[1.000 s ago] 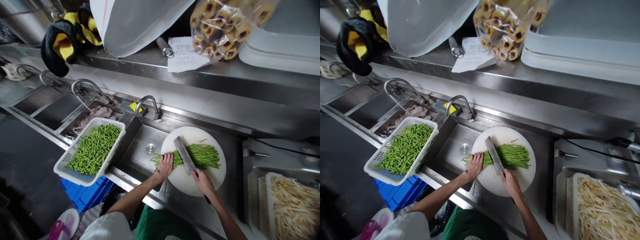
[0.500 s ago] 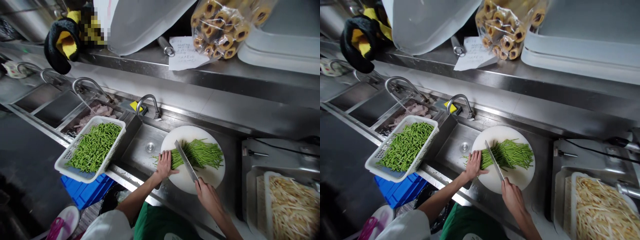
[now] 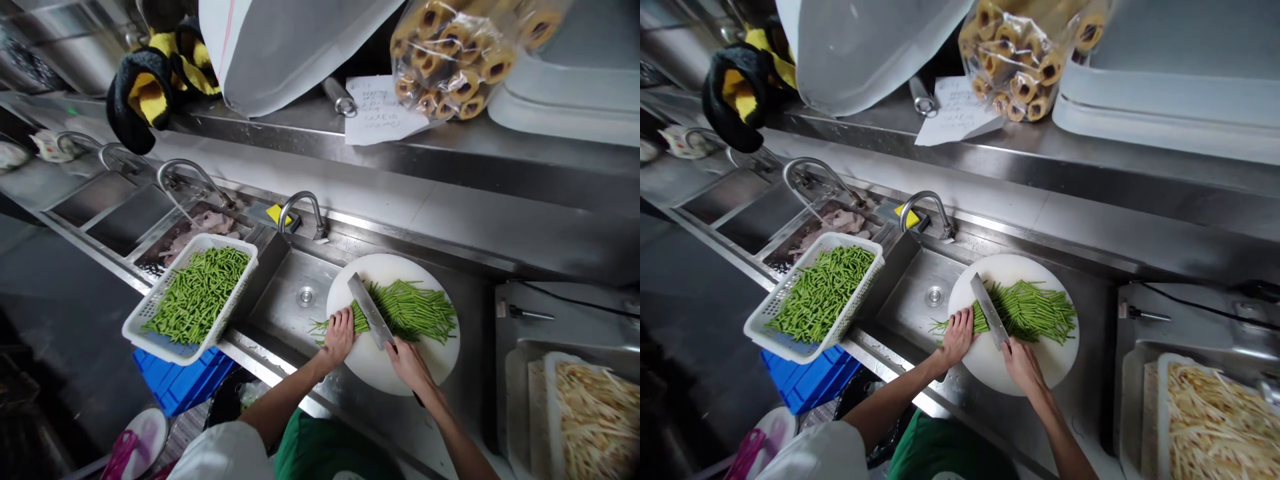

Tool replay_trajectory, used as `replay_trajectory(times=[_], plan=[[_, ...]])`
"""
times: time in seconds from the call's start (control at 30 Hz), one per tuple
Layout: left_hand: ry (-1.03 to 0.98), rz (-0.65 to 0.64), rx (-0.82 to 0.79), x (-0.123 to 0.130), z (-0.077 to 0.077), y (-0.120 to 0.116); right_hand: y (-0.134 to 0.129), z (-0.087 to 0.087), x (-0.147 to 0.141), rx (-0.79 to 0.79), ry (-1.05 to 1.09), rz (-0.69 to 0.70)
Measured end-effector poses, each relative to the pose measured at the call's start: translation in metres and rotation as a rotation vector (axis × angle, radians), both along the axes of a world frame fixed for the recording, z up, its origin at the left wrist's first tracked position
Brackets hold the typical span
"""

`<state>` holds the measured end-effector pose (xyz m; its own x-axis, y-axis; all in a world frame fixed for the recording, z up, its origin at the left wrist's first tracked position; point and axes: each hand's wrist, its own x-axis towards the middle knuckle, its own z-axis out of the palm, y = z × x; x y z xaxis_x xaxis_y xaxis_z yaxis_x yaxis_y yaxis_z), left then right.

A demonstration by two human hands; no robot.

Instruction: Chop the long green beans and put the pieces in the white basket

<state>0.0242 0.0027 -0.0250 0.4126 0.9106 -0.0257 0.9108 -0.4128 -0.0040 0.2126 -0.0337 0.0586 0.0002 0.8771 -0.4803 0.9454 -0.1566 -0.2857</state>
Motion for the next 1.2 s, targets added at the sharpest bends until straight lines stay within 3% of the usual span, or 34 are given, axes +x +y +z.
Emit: replay_trajectory(times=[0.13, 0.27, 0.33, 0.43, 0.6, 0.8, 0.97, 1.1, 1.2], plan=[[-0.075, 0.045, -0.022, 0.005, 0.010, 0.001, -0.021, 0.013, 0.011, 0.028, -0.045, -0.029], [-0.133, 0.139, -0.041, -0.024, 0.028, -0.003, -0.046, 0.030, -0.006, 0.038, -0.090, 0.014], [-0.135, 0.170, -0.060, -0.039, 0.030, -0.007, -0.052, 0.034, -0.018, 0.023, -0.087, 0.053], [-0.129, 0.123, -0.088, -0.048, 0.021, -0.012, -0.055, 0.032, -0.029, -0.009, -0.090, 0.096], [-0.091, 0.098, -0.036, -0.034, -0.001, -0.017, -0.048, 0.023, -0.037, -0.034, -0.147, 0.132], [-0.059, 0.060, 0.003, -0.033, -0.008, -0.018, -0.016, 0.008, -0.051, -0.034, -0.061, 0.103], [-0.069, 0.086, 0.016, -0.026, -0.009, -0.019, -0.006, -0.007, -0.020, -0.035, -0.003, 0.053], [-0.126, 0.067, -0.007, 0.005, -0.010, -0.012, -0.024, -0.015, 0.012, -0.006, 0.006, -0.033], [-0.216, 0.053, -0.065, 0.023, -0.002, -0.005, -0.038, -0.008, 0.021, 0.031, -0.027, -0.039]])
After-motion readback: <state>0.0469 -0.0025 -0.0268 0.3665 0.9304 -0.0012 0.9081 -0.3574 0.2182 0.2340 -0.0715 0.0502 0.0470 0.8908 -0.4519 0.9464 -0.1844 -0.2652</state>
